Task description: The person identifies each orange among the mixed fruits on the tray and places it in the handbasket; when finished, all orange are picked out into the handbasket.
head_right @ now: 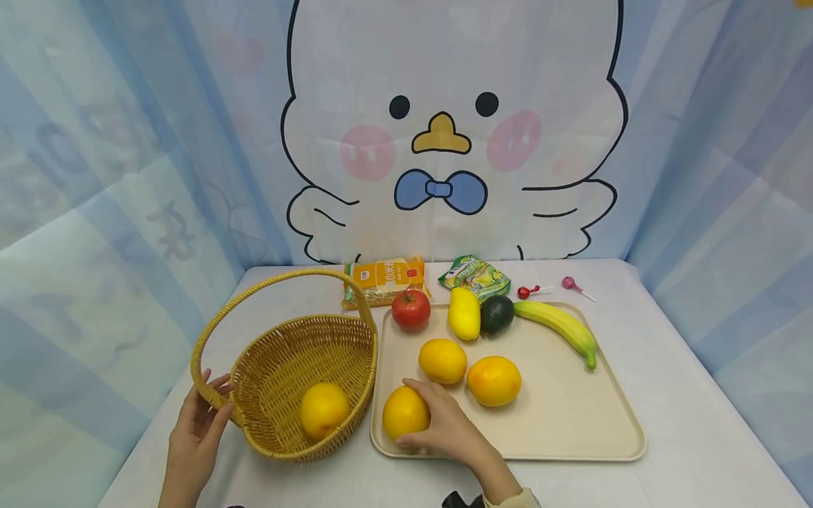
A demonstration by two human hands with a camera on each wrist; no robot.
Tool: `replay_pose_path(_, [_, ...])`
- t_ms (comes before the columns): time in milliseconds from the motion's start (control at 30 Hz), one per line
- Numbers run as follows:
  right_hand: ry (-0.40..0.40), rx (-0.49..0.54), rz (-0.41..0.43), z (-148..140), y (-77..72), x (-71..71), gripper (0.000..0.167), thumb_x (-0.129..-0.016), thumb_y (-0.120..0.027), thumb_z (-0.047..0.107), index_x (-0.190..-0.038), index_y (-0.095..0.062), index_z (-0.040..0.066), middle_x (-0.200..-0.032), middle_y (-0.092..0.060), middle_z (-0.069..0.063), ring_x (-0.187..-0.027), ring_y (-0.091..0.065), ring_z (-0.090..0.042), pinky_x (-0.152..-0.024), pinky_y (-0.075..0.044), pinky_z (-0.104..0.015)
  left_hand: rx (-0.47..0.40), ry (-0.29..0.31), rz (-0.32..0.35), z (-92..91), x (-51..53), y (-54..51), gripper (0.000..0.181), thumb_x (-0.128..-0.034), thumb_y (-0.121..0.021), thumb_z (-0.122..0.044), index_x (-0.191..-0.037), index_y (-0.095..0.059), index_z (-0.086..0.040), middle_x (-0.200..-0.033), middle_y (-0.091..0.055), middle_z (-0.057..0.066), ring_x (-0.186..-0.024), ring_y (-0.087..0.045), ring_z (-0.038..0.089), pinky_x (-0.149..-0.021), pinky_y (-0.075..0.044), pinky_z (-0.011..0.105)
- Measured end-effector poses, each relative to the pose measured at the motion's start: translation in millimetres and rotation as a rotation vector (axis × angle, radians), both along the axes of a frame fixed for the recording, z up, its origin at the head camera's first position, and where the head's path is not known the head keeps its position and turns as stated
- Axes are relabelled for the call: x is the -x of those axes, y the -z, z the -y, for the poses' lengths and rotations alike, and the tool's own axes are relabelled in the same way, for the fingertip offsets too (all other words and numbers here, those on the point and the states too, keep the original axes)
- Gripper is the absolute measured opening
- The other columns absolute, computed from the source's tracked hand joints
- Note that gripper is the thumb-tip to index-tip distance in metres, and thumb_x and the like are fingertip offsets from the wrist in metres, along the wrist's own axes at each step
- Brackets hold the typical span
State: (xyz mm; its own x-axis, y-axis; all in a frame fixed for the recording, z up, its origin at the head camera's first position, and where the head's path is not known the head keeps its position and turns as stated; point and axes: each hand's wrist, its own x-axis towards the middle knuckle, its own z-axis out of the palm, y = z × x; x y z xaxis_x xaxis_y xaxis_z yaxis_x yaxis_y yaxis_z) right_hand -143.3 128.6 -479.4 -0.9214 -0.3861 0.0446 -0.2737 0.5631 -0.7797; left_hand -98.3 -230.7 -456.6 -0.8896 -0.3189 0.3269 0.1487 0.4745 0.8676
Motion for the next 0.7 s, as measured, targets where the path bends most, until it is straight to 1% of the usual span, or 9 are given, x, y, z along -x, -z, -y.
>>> replay_pose_path(167, [-0.007, 0.01, 0.009, -0.5, -0.7, -0.1, 0.092, -0.063, -0.085, 0.042, -0.14, -0.044, 0.013, -0.144, -0.044, -0.017, -0.132, -0.04, -0.039, -0.109, -0.034, -0.063, -0.013, 0.0, 0.003, -0.1, -0.2, -1.3, 0.066, -0.0929, -0.055, -0.003, -0.147, -0.029, -0.03, -0.131, -0.054, 0.004, -0.111, -0.047, -0.017, -0.095, -0.041, -0.001])
replay_pose_path(233, [-0.008, 0.013, 0.024, -0.5, -1.4, -0.1, 0.092, -0.063, -0.084, 0.043, -0.14, -0.044, 0.014, -0.145, -0.043, -0.016, -0.132, -0.04, -0.039, -0.109, -0.034, -0.062, -0.018, 0.003, -0.001, 0.1, -0.1, -1.1, 0.066, -0.0929, -0.055, -0.003, -0.147, -0.029, -0.03, -0.13, -0.054, 0.002, -0.111, -0.048, -0.016, -0.095, -0.041, -0.001])
replay_pose_path(367, [0.009, 0.002, 0.033, -1.8, -3.5, 0.1, 0.092, -0.062, -0.084, 0.045, -0.14, -0.044, 0.017, -0.145, -0.044, -0.013, -0.129, -0.044, -0.035, -0.105, -0.042, -0.058, -0.018, 0.004, -0.002, 0.2, 0.1, -0.5, 0.065, -0.0929, -0.056, -0.004, -0.146, -0.029, -0.031, -0.129, -0.054, -0.004, -0.111, -0.048, -0.016, -0.095, -0.041, -0.001])
replay_pose_path(567, [0.076, -0.021, 0.01, -6.9, -14.6, 3.0, 0.091, -0.06, -0.085, 0.047, -0.138, -0.046, 0.022, -0.142, -0.049, -0.003, -0.122, -0.05, -0.024, -0.101, -0.049, -0.048, -0.015, 0.001, 0.019, 0.2, 0.1, -1.0, 0.065, -0.0935, -0.055, -0.005, -0.147, -0.028, -0.031, -0.13, -0.053, -0.002, -0.111, -0.047, -0.016, -0.095, -0.04, -0.002])
replay_pose_path(700, [0.096, 0.017, 0.025, -10.5, -24.1, 6.7, 0.09, -0.061, -0.085, 0.046, -0.139, -0.046, 0.024, -0.141, -0.048, 0.0, -0.121, -0.05, -0.022, -0.099, -0.052, -0.043, -0.015, -0.001, 0.029, 0.1, 0.3, -1.3, 0.065, -0.0938, -0.055, -0.006, -0.147, -0.028, -0.031, -0.131, -0.053, -0.001, -0.111, -0.046, -0.017, -0.095, -0.039, -0.002])
